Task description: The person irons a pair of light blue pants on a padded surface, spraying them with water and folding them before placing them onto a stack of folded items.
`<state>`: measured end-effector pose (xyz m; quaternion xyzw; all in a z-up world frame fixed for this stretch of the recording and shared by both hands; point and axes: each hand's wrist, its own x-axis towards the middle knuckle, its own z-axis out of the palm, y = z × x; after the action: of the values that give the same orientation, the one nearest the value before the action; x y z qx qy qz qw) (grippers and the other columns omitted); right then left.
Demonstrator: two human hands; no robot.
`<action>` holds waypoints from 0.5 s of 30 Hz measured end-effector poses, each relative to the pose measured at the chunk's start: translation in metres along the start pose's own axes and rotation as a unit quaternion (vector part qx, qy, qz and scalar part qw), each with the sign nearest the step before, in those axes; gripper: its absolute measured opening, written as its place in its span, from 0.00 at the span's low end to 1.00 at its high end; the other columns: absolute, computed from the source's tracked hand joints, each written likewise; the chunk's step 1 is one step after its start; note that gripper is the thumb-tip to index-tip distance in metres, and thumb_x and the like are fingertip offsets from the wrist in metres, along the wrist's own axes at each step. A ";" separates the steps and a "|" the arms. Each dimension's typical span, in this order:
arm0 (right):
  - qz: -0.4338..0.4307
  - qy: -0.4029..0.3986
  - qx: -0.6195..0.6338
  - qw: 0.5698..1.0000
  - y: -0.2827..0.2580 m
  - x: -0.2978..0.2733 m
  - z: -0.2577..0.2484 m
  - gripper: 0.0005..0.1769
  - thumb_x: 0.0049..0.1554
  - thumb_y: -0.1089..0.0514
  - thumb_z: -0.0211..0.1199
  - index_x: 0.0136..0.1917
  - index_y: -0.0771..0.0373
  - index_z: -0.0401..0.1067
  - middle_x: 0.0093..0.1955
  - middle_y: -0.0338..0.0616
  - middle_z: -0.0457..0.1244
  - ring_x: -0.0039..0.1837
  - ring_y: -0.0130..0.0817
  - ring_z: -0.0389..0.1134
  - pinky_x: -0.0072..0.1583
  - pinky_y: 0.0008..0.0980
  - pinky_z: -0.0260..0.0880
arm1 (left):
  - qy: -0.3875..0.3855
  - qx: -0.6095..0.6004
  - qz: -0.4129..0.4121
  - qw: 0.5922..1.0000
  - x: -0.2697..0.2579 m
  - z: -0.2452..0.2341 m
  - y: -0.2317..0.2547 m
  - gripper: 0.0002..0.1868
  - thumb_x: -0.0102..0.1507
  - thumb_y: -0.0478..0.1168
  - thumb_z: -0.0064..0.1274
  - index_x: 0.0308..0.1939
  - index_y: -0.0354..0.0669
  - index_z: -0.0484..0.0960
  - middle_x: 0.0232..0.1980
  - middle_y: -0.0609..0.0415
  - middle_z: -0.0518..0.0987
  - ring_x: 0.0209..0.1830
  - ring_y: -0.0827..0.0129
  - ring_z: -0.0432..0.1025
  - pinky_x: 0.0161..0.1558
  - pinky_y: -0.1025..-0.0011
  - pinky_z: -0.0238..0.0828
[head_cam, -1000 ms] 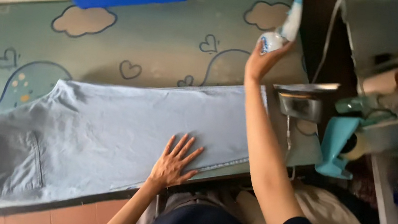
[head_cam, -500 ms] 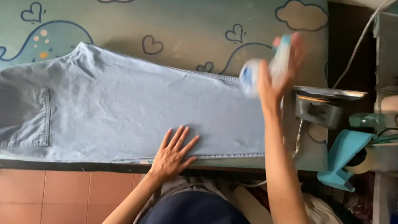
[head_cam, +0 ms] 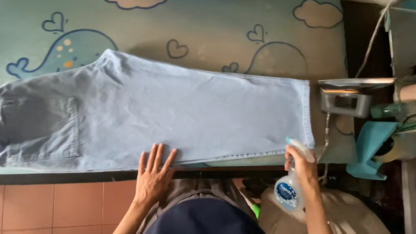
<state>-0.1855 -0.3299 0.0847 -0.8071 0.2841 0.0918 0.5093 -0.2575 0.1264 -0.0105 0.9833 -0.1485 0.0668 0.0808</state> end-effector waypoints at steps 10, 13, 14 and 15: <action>-0.079 -0.131 -0.003 0.988 -0.122 -0.073 0.167 0.15 0.55 0.53 0.71 0.33 0.65 0.75 0.30 0.49 0.67 0.24 0.35 0.67 0.28 0.31 0.67 | 0.062 0.029 -0.050 0.996 -0.047 -0.013 -0.073 0.35 0.66 0.54 0.46 0.79 0.65 0.61 0.78 0.44 0.62 0.80 0.56 0.54 0.77 0.48 0.44; -0.102 -0.179 -0.049 0.977 -0.159 -0.104 0.222 0.17 0.53 0.51 0.68 0.27 0.61 0.73 0.21 0.46 0.63 0.25 0.34 0.67 0.33 0.28 0.65 | 0.070 0.022 -0.075 0.994 -0.065 -0.015 -0.095 0.34 0.67 0.52 0.45 0.79 0.61 0.61 0.79 0.42 0.61 0.81 0.55 0.53 0.78 0.49 0.44; -0.107 -0.199 -0.053 0.973 -0.181 -0.122 0.238 0.17 0.52 0.50 0.70 0.30 0.63 0.74 0.22 0.48 0.64 0.26 0.35 0.67 0.34 0.29 0.67 | 0.082 0.022 -0.080 0.993 -0.071 -0.014 -0.101 0.34 0.68 0.52 0.46 0.78 0.59 0.62 0.78 0.40 0.61 0.81 0.54 0.53 0.77 0.49 0.44; -0.110 -0.218 -0.057 0.968 -0.202 -0.141 0.253 0.17 0.51 0.49 0.71 0.34 0.66 0.75 0.24 0.49 0.64 0.28 0.36 0.68 0.35 0.30 0.69 | 0.092 0.023 -0.083 0.992 -0.076 -0.014 -0.108 0.34 0.68 0.52 0.46 0.78 0.57 0.62 0.78 0.39 0.62 0.81 0.53 0.53 0.77 0.49 0.44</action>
<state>-0.1541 0.0072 0.1847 -0.8217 0.0696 0.2251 0.5190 -0.2978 0.2518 -0.0237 0.9836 -0.0568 0.1529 0.0771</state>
